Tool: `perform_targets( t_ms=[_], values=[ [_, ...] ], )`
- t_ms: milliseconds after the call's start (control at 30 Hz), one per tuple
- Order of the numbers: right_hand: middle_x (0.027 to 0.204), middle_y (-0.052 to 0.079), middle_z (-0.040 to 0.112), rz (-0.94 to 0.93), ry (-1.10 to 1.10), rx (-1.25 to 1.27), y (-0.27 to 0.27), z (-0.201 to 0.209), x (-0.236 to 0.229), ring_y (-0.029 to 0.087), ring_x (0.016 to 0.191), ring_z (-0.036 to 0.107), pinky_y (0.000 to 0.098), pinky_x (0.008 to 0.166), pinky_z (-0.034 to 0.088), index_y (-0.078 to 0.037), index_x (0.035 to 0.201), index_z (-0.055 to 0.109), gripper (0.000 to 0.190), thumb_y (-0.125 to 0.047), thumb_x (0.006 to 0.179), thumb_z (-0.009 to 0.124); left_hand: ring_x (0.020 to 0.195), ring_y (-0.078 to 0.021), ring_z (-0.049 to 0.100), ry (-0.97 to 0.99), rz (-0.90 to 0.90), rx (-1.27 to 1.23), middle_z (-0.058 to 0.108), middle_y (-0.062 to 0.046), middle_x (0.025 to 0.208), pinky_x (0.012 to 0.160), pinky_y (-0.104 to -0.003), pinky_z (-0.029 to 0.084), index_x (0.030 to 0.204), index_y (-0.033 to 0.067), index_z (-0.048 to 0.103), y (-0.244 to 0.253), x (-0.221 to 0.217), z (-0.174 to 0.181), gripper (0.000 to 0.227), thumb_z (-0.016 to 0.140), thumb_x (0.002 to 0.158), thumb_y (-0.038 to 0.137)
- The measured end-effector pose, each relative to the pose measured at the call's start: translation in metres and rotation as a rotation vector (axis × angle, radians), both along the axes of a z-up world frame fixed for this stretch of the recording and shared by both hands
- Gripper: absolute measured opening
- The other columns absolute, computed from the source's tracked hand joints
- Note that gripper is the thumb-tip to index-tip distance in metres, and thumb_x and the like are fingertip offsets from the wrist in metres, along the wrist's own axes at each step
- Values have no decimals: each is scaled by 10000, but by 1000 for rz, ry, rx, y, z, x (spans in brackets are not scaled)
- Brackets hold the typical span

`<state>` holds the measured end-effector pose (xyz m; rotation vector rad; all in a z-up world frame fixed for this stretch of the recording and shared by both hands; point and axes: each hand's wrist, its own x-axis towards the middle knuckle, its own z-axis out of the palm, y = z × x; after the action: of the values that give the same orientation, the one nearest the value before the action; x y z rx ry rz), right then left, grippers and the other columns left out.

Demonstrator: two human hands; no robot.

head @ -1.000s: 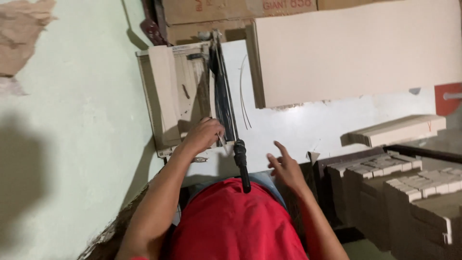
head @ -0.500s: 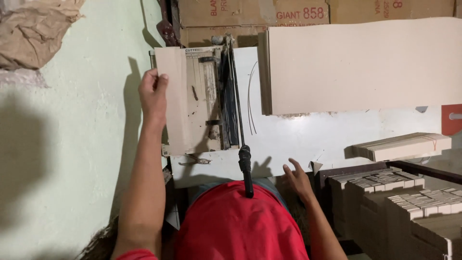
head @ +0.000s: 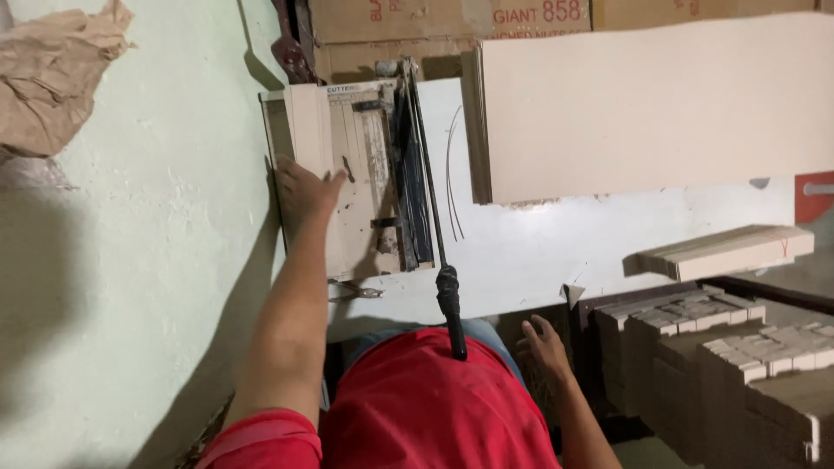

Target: The person uses a manual tile cutter to score and snap a large sheet of white plasterboard into smaller rectangular pieces. They repeatedly position the board against the guide, pull the scoring handle down, and snap the material along the scored line.

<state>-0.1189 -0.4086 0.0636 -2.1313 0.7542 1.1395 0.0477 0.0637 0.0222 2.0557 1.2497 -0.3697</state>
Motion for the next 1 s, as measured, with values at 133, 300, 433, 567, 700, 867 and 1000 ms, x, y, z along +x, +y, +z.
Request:
perform_targets(
  t_ms=[133,300,433,567,700,867,1000],
  values=[
    [1552,218,484,24,-20,11,1,-8,-11,452,1423,452,647,1163,357,-154,1575,438,807,-672,967,556,1370,-460,432,58,-115,61,343,-309,1494,1072,-605,424,1566,12,114,-18,-20,-2,895,703,935,247],
    [1279,215,714,-86,-21,14,4,-9,-29,420,1301,591,588,1121,421,-161,1590,422,766,-603,981,566,1174,-447,610,46,-220,102,496,-292,1355,851,-533,575,1553,12,130,-14,-28,5,759,621,980,104],
    [1386,298,616,-172,-85,20,17,3,-62,466,1314,568,598,1119,414,-73,1556,448,711,-487,991,569,1244,-422,559,62,-228,91,471,-270,1395,939,-545,517,1571,60,70,-13,-29,-6,868,661,973,274],
    [1463,353,529,-212,-135,-1,-7,-18,-101,509,1357,502,599,1142,390,8,1523,478,710,-453,993,580,1542,-453,96,147,-257,122,87,-305,1639,1259,-617,45,1614,71,-7,-30,-27,38,945,646,1004,378],
    [1484,265,553,-180,-103,4,-26,-47,-93,431,1367,530,550,1136,411,-75,1548,478,726,-515,983,601,1515,-487,-31,-10,-330,244,-37,-275,1617,1233,-670,7,1623,131,-52,-48,-26,15,1009,697,992,371],
    [1552,164,511,41,-118,45,-61,-102,-29,366,1411,499,528,1184,383,-154,1566,466,711,-579,1005,562,1489,-536,103,-303,-533,179,193,-306,1596,1197,-668,86,1632,44,131,-127,12,44,839,688,1033,232],
    [1464,233,572,122,-219,101,-70,-120,56,434,1313,567,566,1119,442,-134,1540,478,698,-581,1011,558,1437,-506,321,-447,-635,132,398,-335,1516,1204,-604,189,1544,-35,371,-216,34,30,709,710,973,214]
  ],
)
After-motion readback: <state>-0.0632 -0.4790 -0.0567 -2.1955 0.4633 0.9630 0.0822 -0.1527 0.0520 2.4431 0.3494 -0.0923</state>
